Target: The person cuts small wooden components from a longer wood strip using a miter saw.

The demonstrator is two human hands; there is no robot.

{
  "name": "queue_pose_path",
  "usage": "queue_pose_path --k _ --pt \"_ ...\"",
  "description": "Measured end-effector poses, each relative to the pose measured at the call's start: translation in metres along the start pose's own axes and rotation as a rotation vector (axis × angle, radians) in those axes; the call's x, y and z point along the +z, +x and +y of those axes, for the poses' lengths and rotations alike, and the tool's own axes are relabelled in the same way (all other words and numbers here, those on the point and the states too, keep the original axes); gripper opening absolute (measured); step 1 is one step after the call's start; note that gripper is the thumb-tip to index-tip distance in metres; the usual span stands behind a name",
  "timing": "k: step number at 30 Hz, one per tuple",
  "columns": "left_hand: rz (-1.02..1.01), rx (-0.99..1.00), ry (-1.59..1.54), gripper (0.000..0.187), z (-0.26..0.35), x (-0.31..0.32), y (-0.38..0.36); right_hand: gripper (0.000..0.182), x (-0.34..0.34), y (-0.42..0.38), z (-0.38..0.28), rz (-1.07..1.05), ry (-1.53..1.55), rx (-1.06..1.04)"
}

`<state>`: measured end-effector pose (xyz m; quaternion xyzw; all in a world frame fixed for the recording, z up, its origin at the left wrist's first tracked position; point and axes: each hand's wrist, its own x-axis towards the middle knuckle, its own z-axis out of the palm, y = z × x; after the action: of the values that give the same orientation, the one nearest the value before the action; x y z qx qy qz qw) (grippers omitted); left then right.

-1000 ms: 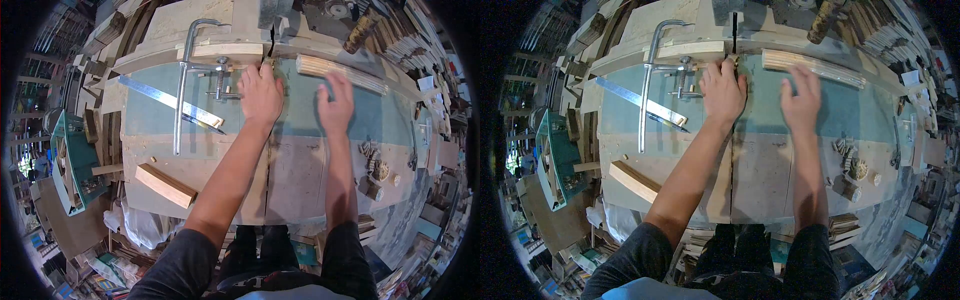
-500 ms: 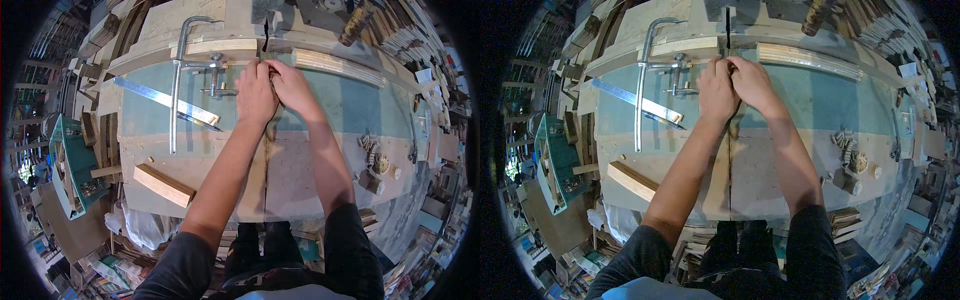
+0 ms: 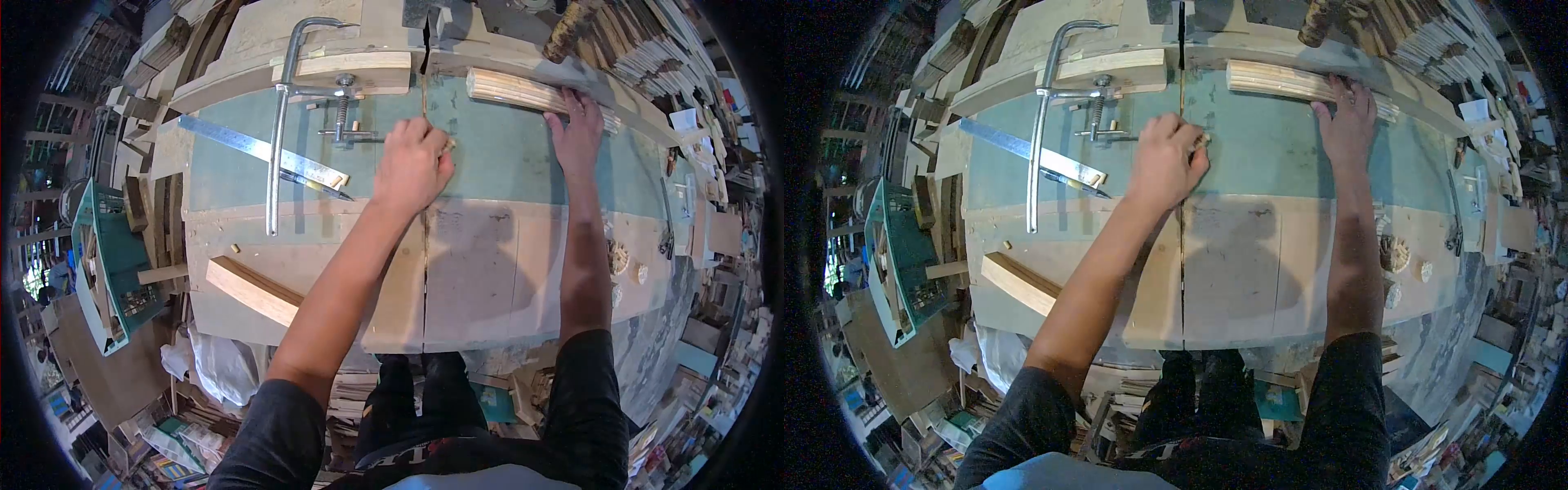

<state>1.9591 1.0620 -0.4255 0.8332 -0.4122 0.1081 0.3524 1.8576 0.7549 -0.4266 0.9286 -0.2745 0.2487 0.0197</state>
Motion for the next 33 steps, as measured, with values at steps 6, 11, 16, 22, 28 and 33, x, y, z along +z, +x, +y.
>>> queue_pose_path --k 6,11,16,22,28,33 --pt "-0.107 0.168 -0.142 0.019 0.019 -0.008 -0.026 0.059 0.007 -0.004 -0.027 0.108 -0.013 -0.107" --pt "-0.159 0.139 -0.232 0.022 0.035 -0.015 -0.047 0.057 0.007 -0.009 -0.07 0.109 0.115 -0.058" --pt "-0.234 0.164 -0.257 0.024 0.037 -0.023 -0.062 0.055 0.001 -0.012 -0.094 0.047 0.102 -0.02" --pt "-0.236 0.245 -0.19 0.036 0.057 -0.05 -0.063 0.057 0.004 -0.013 -0.095 0.097 0.118 -0.073" --pt "0.165 0.138 -0.347 0.054 0.087 -0.025 0.051 0.053 0.01 -0.015 -0.089 0.101 0.207 -0.089" --pt "0.523 -0.167 -0.437 0.052 0.122 0.031 0.177 0.057 0.021 -0.014 -0.081 0.01 0.335 0.059"
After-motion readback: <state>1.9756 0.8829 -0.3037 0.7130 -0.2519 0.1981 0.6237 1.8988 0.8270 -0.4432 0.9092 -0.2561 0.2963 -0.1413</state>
